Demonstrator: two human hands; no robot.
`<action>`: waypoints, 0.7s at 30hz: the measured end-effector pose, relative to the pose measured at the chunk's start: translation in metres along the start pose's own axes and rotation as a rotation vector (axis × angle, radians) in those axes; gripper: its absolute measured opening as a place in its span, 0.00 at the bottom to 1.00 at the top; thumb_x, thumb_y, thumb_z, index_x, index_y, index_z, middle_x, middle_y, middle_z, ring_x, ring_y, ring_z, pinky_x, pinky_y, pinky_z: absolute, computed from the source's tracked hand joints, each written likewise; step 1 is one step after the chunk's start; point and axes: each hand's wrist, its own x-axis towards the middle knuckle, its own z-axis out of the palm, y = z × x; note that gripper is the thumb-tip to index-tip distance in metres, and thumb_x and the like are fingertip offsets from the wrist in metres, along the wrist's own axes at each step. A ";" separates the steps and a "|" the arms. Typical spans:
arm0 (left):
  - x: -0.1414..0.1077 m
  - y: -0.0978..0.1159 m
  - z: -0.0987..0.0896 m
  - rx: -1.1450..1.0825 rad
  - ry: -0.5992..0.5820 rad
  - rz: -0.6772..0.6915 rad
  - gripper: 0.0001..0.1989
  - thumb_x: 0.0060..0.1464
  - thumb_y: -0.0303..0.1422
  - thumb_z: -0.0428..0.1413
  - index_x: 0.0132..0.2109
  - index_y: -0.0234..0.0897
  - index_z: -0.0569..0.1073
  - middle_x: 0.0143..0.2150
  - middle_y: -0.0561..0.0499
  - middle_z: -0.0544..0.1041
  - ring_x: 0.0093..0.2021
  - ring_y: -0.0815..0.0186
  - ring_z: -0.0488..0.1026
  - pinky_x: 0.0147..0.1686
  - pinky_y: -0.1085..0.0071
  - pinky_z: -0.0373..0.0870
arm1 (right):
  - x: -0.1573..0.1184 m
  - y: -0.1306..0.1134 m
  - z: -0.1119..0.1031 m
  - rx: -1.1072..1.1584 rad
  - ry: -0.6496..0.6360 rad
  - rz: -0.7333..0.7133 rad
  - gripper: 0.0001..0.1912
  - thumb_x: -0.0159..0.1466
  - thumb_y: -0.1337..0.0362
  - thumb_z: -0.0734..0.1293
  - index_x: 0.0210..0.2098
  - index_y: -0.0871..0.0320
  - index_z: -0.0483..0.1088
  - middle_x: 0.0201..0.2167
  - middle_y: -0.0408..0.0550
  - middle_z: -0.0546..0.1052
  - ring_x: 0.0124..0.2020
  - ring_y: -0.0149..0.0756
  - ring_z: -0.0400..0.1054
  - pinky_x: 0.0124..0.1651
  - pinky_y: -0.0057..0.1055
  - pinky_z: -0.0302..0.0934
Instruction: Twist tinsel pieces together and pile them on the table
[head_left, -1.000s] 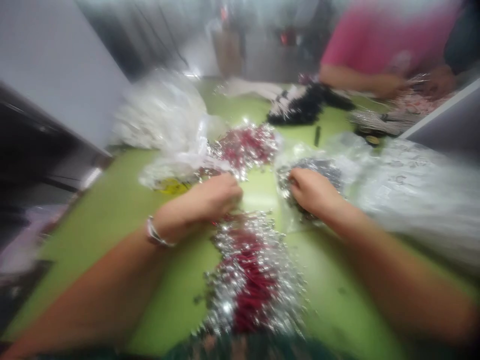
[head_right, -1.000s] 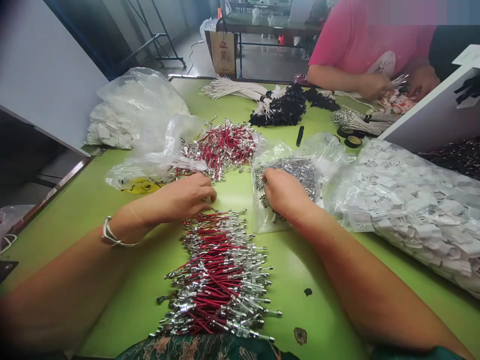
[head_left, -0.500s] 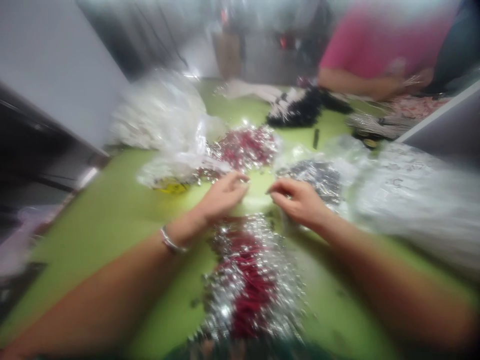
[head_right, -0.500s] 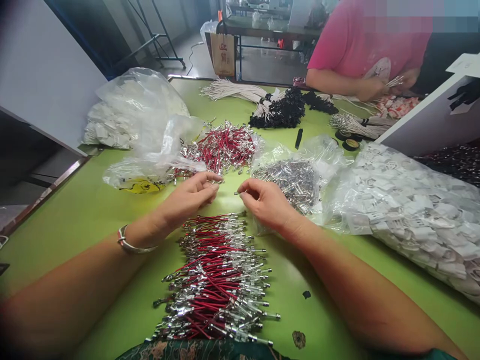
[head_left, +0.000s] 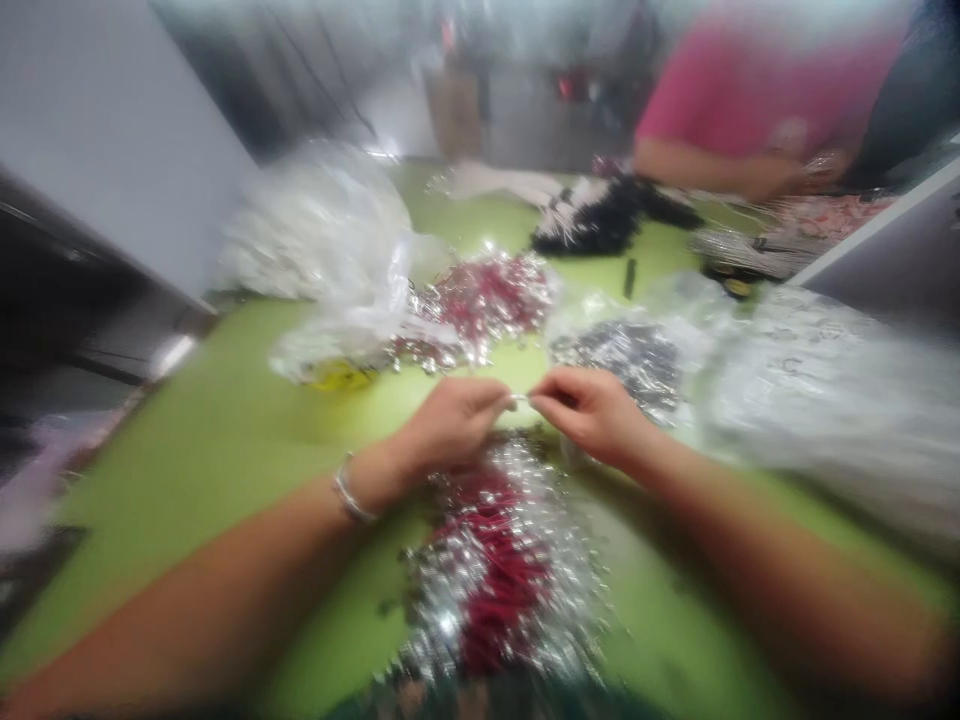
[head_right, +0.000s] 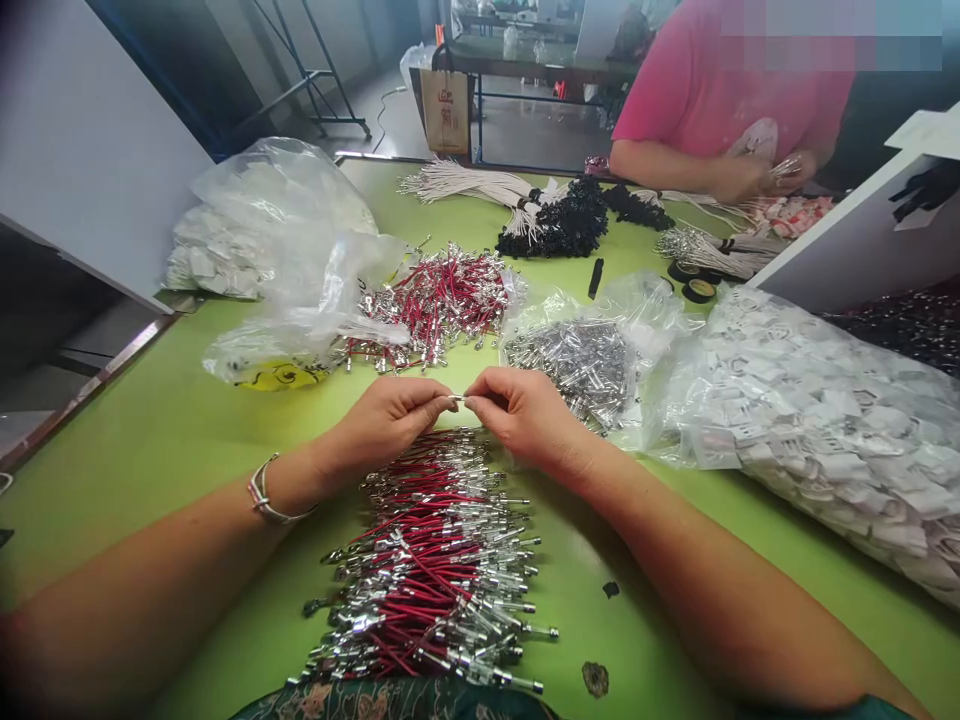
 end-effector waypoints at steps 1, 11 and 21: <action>-0.001 -0.002 0.000 0.118 -0.001 0.086 0.15 0.62 0.33 0.48 0.29 0.33 0.73 0.22 0.54 0.67 0.23 0.72 0.61 0.26 0.73 0.58 | 0.000 0.000 -0.002 -0.001 -0.038 0.009 0.07 0.60 0.65 0.66 0.27 0.60 0.72 0.22 0.41 0.73 0.24 0.27 0.63 0.31 0.28 0.57; -0.003 -0.011 -0.004 0.463 -0.058 0.385 0.14 0.59 0.28 0.45 0.28 0.35 0.70 0.21 0.53 0.68 0.23 0.71 0.60 0.24 0.73 0.55 | -0.001 -0.006 -0.006 0.076 -0.238 0.257 0.08 0.59 0.64 0.65 0.25 0.58 0.70 0.20 0.41 0.71 0.21 0.27 0.62 0.26 0.27 0.58; 0.000 0.004 -0.003 -0.250 -0.046 -0.002 0.13 0.62 0.33 0.50 0.33 0.33 0.75 0.21 0.56 0.67 0.22 0.74 0.61 0.24 0.77 0.61 | 0.003 -0.015 -0.012 0.324 0.017 0.249 0.08 0.60 0.63 0.67 0.26 0.58 0.69 0.19 0.39 0.73 0.16 0.23 0.61 0.20 0.24 0.58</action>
